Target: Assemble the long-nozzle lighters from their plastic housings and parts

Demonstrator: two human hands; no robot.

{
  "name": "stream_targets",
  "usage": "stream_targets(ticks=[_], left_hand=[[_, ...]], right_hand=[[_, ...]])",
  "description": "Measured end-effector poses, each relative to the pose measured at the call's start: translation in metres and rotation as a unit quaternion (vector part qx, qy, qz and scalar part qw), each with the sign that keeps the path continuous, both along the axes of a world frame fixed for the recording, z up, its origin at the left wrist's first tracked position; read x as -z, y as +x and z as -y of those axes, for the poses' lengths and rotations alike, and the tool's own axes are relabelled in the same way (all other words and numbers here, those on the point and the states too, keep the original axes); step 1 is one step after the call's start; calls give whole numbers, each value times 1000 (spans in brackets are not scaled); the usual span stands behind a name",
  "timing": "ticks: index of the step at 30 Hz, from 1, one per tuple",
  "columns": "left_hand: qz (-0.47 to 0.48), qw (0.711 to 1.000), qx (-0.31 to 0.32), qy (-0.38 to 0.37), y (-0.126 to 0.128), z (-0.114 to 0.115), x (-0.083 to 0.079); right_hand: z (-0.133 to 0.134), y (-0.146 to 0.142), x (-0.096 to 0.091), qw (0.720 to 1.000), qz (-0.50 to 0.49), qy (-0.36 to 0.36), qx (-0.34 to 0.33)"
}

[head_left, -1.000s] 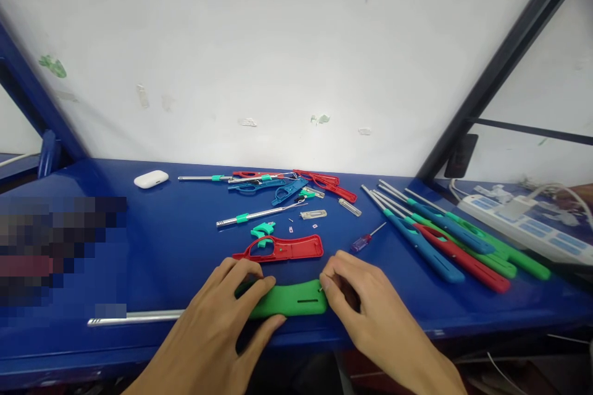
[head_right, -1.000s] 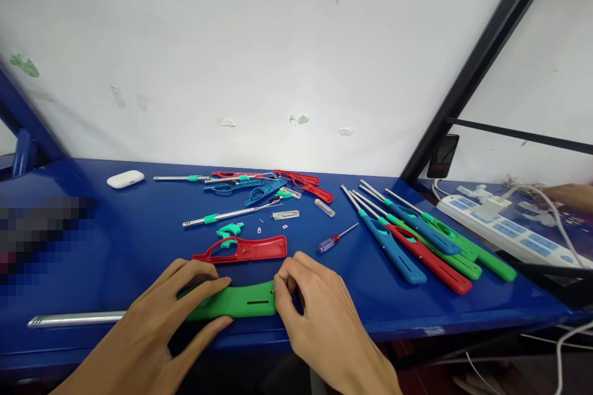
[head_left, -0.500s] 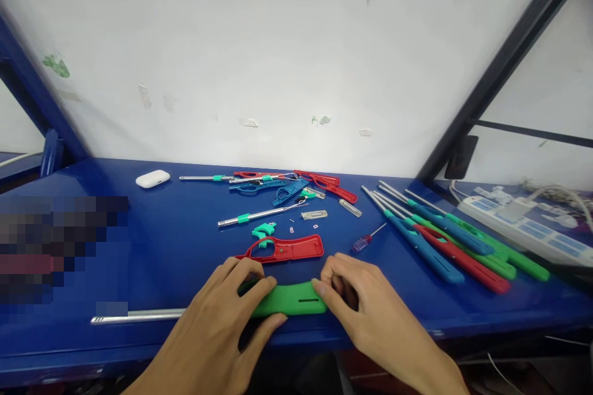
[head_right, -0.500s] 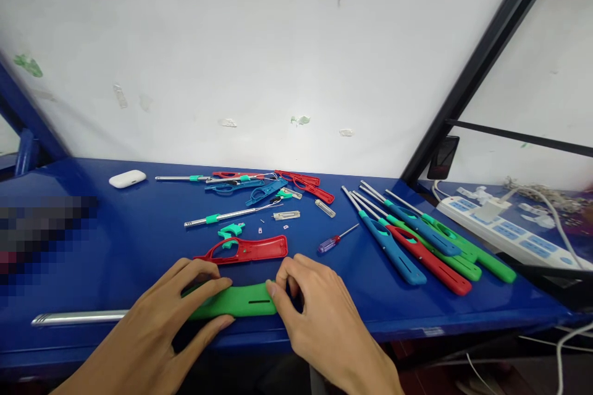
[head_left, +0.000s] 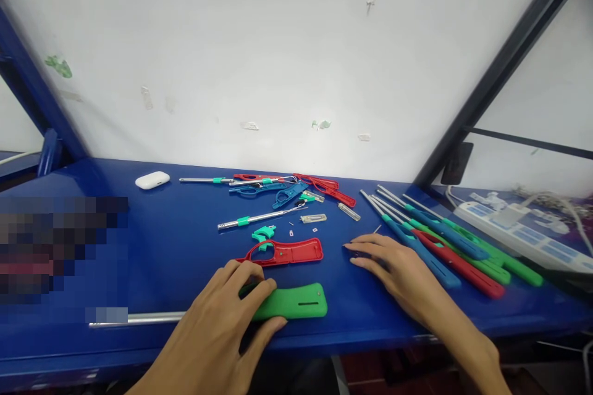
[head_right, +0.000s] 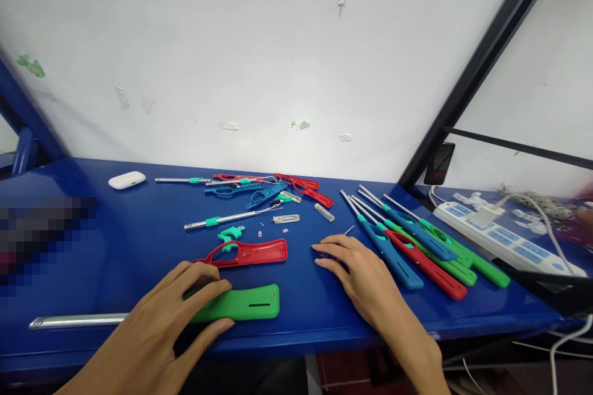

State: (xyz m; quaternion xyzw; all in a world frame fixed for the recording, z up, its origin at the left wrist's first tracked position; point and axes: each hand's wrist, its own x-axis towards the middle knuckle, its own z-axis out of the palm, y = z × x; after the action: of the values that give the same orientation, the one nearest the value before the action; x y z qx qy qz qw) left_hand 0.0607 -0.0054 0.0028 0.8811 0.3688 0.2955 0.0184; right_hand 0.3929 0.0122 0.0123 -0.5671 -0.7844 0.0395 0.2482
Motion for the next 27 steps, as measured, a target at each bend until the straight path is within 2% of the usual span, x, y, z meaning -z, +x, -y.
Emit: stream_targets(ticks=[4,7,11,14,16,20,27], left_hand=[[-1,1000,1,11,0,0,1],[-3,1000,-1,14,0,0,2],[-4,1000,3,8,-1,1,3],[-9,1000,1,1,-1,1,4],[-14,1000,-2,-3,-1,0,5],[-23,1000,-4,-11,-2,0,6],[-19,1000,-4,0,-2,1,6]], right_hand=[[-3,-7,-2,998,-37,30,-45],[2,-13,-7,990,-78,105,-60],[21,-30,-21,937,-230,258,-44],[31,-52,-30,888,-375,264,-23],[33,-66,-31,873,-420,249,-23],[32,-81,-27,859,-453,238,-28],[30,-84,-24,846,-459,271,-14]])
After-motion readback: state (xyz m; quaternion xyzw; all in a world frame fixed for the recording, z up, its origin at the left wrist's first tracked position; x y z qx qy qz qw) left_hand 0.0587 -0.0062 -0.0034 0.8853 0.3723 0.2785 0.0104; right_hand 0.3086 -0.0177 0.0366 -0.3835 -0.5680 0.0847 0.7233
